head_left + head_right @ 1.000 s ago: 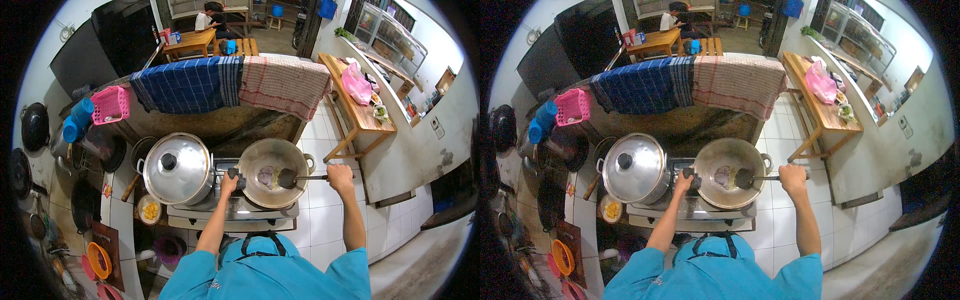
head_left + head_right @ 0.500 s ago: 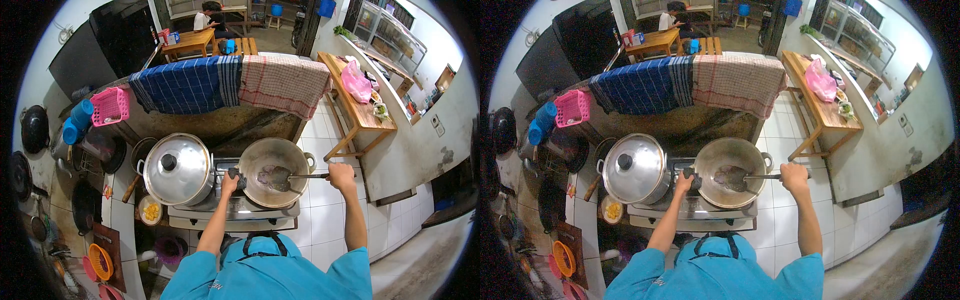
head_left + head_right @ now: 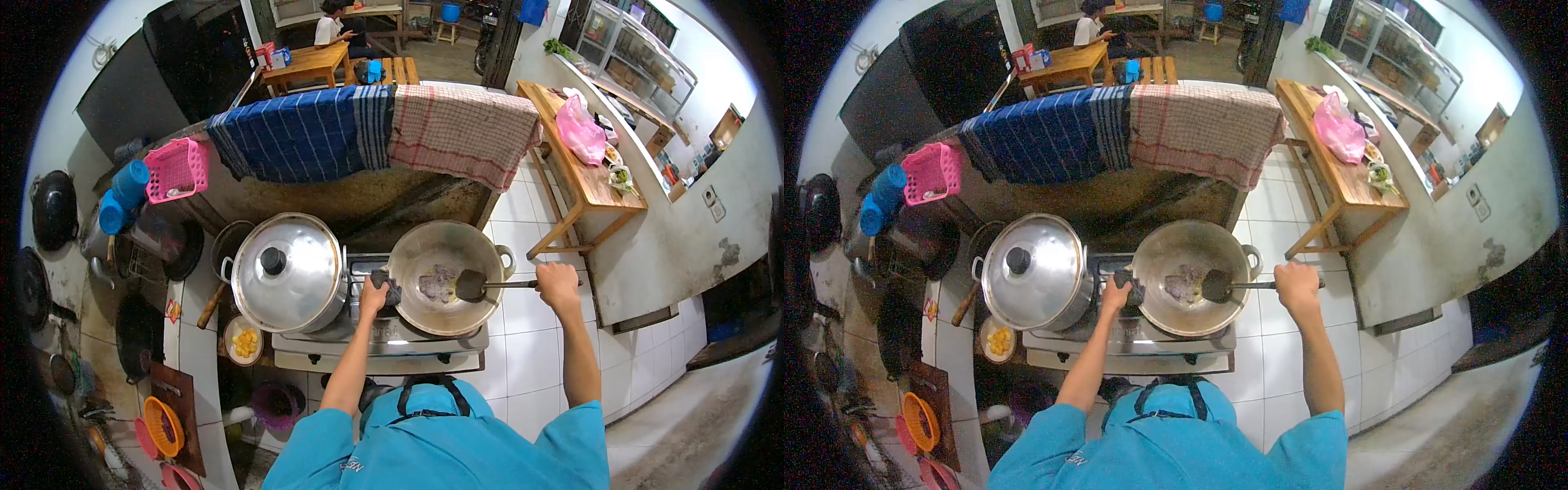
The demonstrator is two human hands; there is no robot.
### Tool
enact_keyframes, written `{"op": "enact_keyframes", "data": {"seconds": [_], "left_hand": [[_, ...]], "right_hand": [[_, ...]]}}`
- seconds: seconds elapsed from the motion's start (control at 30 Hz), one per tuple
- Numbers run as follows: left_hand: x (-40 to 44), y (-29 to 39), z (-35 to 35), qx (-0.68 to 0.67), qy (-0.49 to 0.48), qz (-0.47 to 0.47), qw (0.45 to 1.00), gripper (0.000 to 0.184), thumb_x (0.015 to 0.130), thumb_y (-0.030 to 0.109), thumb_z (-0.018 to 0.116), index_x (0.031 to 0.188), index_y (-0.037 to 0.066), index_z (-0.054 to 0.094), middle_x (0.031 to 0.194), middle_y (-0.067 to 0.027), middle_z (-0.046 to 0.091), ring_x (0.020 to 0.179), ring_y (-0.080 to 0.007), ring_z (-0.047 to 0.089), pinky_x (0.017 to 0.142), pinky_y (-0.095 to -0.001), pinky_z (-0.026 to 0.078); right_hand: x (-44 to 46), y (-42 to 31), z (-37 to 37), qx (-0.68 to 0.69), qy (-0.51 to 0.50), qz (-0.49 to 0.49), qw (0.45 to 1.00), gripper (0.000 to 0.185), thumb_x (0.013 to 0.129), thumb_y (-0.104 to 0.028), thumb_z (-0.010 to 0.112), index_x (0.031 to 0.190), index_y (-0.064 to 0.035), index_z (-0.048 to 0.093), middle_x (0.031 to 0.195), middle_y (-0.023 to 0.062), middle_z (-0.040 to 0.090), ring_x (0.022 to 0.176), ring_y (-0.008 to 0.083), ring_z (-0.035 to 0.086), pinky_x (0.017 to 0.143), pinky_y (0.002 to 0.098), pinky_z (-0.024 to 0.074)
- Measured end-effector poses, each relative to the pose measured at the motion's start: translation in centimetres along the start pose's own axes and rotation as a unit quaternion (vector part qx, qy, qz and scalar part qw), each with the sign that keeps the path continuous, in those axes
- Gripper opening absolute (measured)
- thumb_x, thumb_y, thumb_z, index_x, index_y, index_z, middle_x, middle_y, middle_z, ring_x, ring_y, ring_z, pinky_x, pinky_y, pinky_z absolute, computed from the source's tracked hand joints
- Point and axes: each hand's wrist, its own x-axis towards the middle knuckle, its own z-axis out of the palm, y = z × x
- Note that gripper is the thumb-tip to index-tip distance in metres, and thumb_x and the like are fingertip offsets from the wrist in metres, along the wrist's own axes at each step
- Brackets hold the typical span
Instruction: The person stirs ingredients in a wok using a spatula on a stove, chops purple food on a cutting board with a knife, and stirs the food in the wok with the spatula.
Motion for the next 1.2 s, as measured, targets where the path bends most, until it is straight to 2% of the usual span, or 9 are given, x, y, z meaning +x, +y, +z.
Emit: {"op": "enact_keyframes", "data": {"seconds": [0.23,0.43,0.5,0.8,1.03,1.2], "left_hand": [[0.3,-0.6,0.4,-0.018,0.000,0.008,1.000,0.064,0.073,0.036,0.062,0.124,0.004,0.039,0.113,-0.0244,0.055,0.104,-0.0403,0.052,0.088,-0.0436,0.041],[0.1,-0.3,0.1,-0.021,-0.001,0.018,1.000,0.059,0.073,0.035,0.062,0.119,0.004,0.042,0.107,-0.0247,0.057,0.100,-0.0414,0.054,0.084,-0.0451,0.042],[-0.2,0.1,0.0,-0.016,0.016,0.019,1.000,0.058,0.073,0.035,0.063,0.117,0.004,0.043,0.106,-0.0247,0.058,0.099,-0.0417,0.055,0.083,-0.0454,0.043],[0.3,-0.5,0.4,-0.023,0.004,0.014,1.000,0.059,0.072,0.035,0.064,0.118,0.004,0.043,0.106,-0.0244,0.058,0.099,-0.0409,0.055,0.084,-0.0452,0.043],[-0.5,0.2,0.1,-0.022,0.030,0.019,0.999,0.057,0.072,0.034,0.064,0.117,0.004,0.044,0.104,-0.0236,0.058,0.097,-0.0406,0.056,0.083,-0.0444,0.044],[0.4,-0.5,0.5,-0.048,0.008,0.028,0.998,0.056,0.073,0.033,0.064,0.116,0.003,0.045,0.104,-0.0240,0.058,0.097,-0.0404,0.056,0.083,-0.0441,0.044]], "right_hand": [[-0.6,0.3,-1.1,0.018,-0.013,0.007,1.000,0.013,0.070,-0.020,0.071,0.077,-0.0102,0.065,0.076,0.0091,0.065,0.074,0.0258,0.065,0.063,0.0384,0.0492],[0.0,-0.1,0.5,-0.013,0.004,-0.001,1.000,0.017,0.070,-0.023,0.072,0.076,-0.0094,0.065,0.077,0.0096,0.065,0.075,0.0260,0.065,0.063,0.0372,0.0497],[-0.3,0.1,-0.4,0.015,0.008,-0.005,1.000,0.020,0.069,-0.024,0.073,0.074,-0.0073,0.064,0.078,0.0111,0.065,0.076,0.0281,0.064,0.063,0.0385,0.0490],[-0.3,0.3,0.2,0.016,0.004,-0.001,1.000,0.025,0.067,-0.028,0.074,0.073,-0.0059,0.063,0.077,0.0121,0.064,0.075,0.0289,0.064,0.062,0.0395,0.0492],[-0.2,0.5,0.5,-0.003,-0.009,0.001,1.000,0.027,0.067,-0.029,0.074,0.074,-0.0061,0.062,0.078,0.0129,0.064,0.074,0.0292,0.064,0.061,0.0402,0.0486],[-0.9,0.6,-0.4,0.014,0.021,-0.001,1.000,0.018,0.069,-0.024,0.073,0.073,-0.0091,0.064,0.075,0.0103,0.065,0.073,0.0263,0.065,0.061,0.0376,0.0492]]}}
